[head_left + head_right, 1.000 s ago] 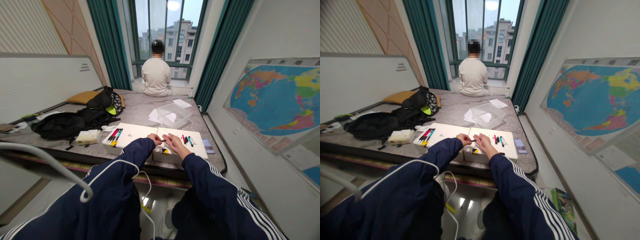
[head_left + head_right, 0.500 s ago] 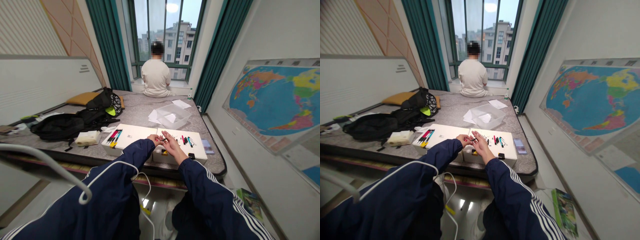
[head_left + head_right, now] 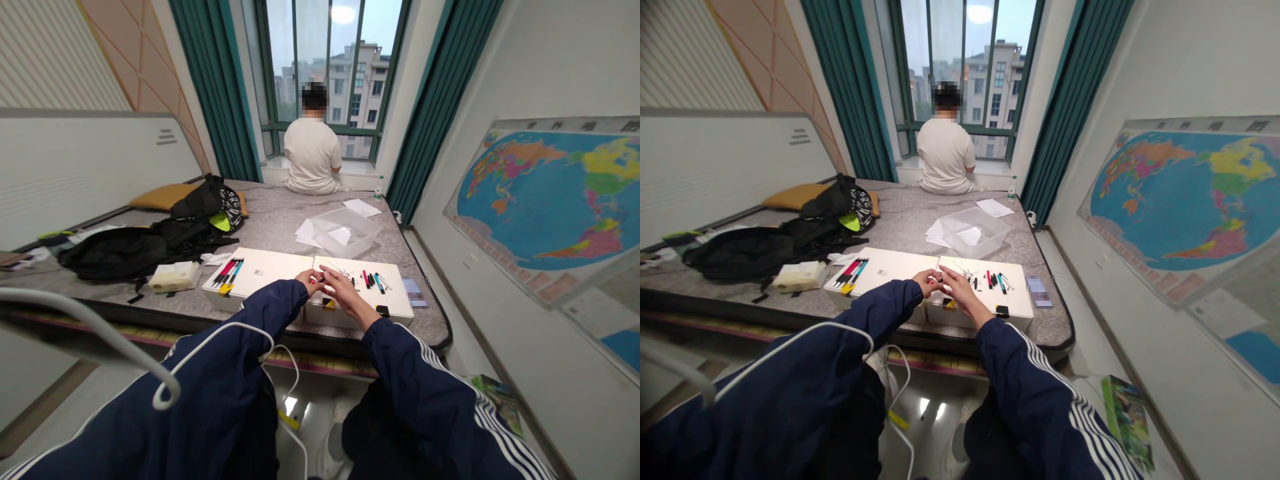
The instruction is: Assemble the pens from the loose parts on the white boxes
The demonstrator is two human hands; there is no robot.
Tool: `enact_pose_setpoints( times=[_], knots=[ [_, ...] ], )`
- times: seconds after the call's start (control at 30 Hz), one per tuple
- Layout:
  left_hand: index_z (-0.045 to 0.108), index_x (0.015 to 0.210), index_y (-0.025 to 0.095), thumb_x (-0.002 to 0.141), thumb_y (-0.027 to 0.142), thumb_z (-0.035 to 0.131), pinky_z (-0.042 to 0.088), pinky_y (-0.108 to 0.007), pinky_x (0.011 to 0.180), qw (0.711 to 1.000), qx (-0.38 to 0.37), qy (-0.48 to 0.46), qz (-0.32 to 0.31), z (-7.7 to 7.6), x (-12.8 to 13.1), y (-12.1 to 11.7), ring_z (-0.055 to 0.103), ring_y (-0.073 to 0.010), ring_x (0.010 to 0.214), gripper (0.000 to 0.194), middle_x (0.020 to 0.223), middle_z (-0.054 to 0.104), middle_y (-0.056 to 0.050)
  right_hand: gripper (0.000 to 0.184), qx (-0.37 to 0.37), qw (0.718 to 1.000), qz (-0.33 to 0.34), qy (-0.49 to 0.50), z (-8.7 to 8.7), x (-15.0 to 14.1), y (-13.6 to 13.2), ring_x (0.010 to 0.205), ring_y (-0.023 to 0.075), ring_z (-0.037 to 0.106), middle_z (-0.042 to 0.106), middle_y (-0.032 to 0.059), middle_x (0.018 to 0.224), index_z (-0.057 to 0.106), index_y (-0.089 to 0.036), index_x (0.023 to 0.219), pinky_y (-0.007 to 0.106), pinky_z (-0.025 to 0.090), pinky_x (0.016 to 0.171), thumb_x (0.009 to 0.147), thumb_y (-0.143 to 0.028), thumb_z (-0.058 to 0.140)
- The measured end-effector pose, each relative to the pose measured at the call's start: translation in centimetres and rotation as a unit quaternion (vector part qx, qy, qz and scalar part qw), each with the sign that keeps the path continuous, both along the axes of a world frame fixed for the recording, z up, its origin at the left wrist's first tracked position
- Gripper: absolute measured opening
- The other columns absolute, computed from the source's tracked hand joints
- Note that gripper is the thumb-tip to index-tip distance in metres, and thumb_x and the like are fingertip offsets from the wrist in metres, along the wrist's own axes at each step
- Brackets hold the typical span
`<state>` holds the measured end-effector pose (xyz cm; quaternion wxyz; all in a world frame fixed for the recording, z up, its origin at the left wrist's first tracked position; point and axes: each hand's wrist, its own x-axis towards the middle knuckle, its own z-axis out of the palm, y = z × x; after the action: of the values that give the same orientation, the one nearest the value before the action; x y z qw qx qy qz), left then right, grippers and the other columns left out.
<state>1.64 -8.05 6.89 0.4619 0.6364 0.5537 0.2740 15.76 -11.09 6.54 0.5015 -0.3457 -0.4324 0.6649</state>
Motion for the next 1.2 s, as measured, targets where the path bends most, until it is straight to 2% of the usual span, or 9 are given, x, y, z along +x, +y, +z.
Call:
enact_pose_setpoints(
  times=[0.07, 0.17, 0.23, 0.3, 0.37, 0.47, 0.63, 0.87, 1.2],
  knots=[
    [0.049, 0.082, 0.015, 0.076, 0.018, 0.065, 0.031, -0.015, 0.037, 1.000, 0.000, -0.011, -0.011, -0.1, 0.2, -0.2, 0.035, -0.0011, 0.031, 0.018, 0.061, 0.066, 0.002, 0.034, 0.028, 0.997, 0.026, -0.070, 0.4, 1.9, 0.5, 0.092, 0.0159, 0.060, 0.065, 0.0043, 0.109, 0.062, -0.024, 0.111, 0.028, 0.049, 0.075, 0.078, -0.031, 0.064],
    [0.045, 0.086, 0.017, 0.080, 0.016, 0.060, 0.026, -0.014, 0.034, 0.999, -0.014, -0.049, -0.002, -0.2, 0.7, -0.3, 0.028, -0.0006, 0.028, 0.016, 0.060, 0.066, 0.003, 0.035, 0.095, 0.972, -0.084, -0.200, 0.7, 5.9, 2.1, 0.086, 0.0161, 0.058, 0.067, 0.0035, 0.097, 0.063, -0.023, 0.107, 0.027, 0.048, 0.071, 0.073, -0.030, 0.066],
    [0.043, 0.088, 0.018, 0.082, 0.016, 0.056, 0.022, -0.015, 0.033, 0.997, -0.026, -0.073, 0.014, -0.1, 0.9, -0.3, 0.024, -0.0006, 0.027, 0.015, 0.058, 0.065, 0.005, 0.023, 0.118, 0.922, -0.202, -0.308, 0.5, 8.6, 3.3, 0.079, 0.0159, 0.057, 0.066, 0.0020, 0.083, 0.065, -0.020, 0.094, 0.028, 0.047, 0.070, 0.073, -0.030, 0.063],
    [0.043, 0.088, 0.018, 0.083, 0.017, 0.056, 0.022, -0.015, 0.033, 0.995, -0.034, -0.092, 0.019, -0.1, 0.9, -0.2, 0.024, -0.0007, 0.027, 0.015, 0.059, 0.065, 0.006, 0.011, 0.127, 0.867, -0.254, -0.410, 0.0, 10.8, 3.8, 0.071, 0.0158, 0.055, 0.063, 0.0015, 0.074, 0.066, -0.018, 0.079, 0.029, 0.045, 0.071, 0.073, -0.027, 0.062],
    [0.046, 0.086, 0.017, 0.079, 0.019, 0.060, 0.026, -0.015, 0.034, 0.995, -0.028, -0.091, 0.021, 0.0, 0.5, -0.1, 0.028, -0.0007, 0.029, 0.016, 0.061, 0.064, 0.005, 0.003, 0.135, 0.848, -0.198, -0.472, -1.1, 12.0, 3.7, 0.064, 0.0151, 0.052, 0.061, 0.0002, 0.065, 0.065, -0.018, 0.068, 0.029, 0.043, 0.072, 0.067, -0.021, 0.066],
    [0.053, 0.081, 0.015, 0.069, 0.022, 0.070, 0.032, -0.016, 0.039, 0.998, -0.003, -0.054, 0.034, 0.0, -0.3, 0.1, 0.037, -0.0018, 0.035, 0.022, 0.063, 0.063, 0.003, 0.012, 0.163, 0.834, -0.129, -0.511, -3.1, 12.0, 2.6, 0.062, 0.0150, 0.051, 0.060, 0.0003, 0.065, 0.066, -0.018, 0.068, 0.030, 0.041, 0.074, 0.059, -0.014, 0.071],
    [0.058, 0.077, 0.013, 0.062, 0.023, 0.076, 0.037, -0.017, 0.042, 0.999, 0.013, -0.030, 0.038, 0.1, -0.9, 0.2, 0.044, -0.0040, 0.041, 0.025, 0.062, 0.063, 0.001, 0.009, 0.194, 0.797, -0.179, -0.544, -5.2, 11.0, 1.4, 0.068, 0.0153, 0.050, 0.055, 0.0005, 0.070, 0.065, -0.018, 0.073, 0.029, 0.038, 0.077, 0.065, -0.015, 0.067],
    [0.050, 0.081, 0.014, 0.072, 0.016, 0.065, 0.034, -0.018, 0.035, 0.998, -0.008, -0.059, 0.013, -0.4, -1.0, 0.3, 0.038, -0.0030, 0.030, 0.018, 0.071, 0.070, -0.003, 0.010, 0.209, 0.789, -0.192, -0.546, -5.0, 10.7, 1.2, 0.064, 0.0157, 0.045, 0.050, -0.0015, 0.066, 0.057, -0.019, 0.069, 0.029, 0.037, 0.070, 0.068, -0.024, 0.065],
    [0.053, 0.090, 0.016, 0.072, 0.013, 0.055, 0.031, -0.018, 0.040, 0.998, 0.048, 0.021, -0.025, -0.9, -0.6, 0.1, 0.040, -0.0054, 0.036, 0.018, 0.071, 0.072, 0.001, 0.012, 0.299, 0.729, -0.155, -0.596, -4.9, 9.6, 1.2, 0.075, 0.0183, 0.052, 0.057, 0.0053, 0.081, 0.062, -0.016, 0.084, 0.030, 0.039, 0.074, 0.079, -0.022, 0.052]
  ],
)
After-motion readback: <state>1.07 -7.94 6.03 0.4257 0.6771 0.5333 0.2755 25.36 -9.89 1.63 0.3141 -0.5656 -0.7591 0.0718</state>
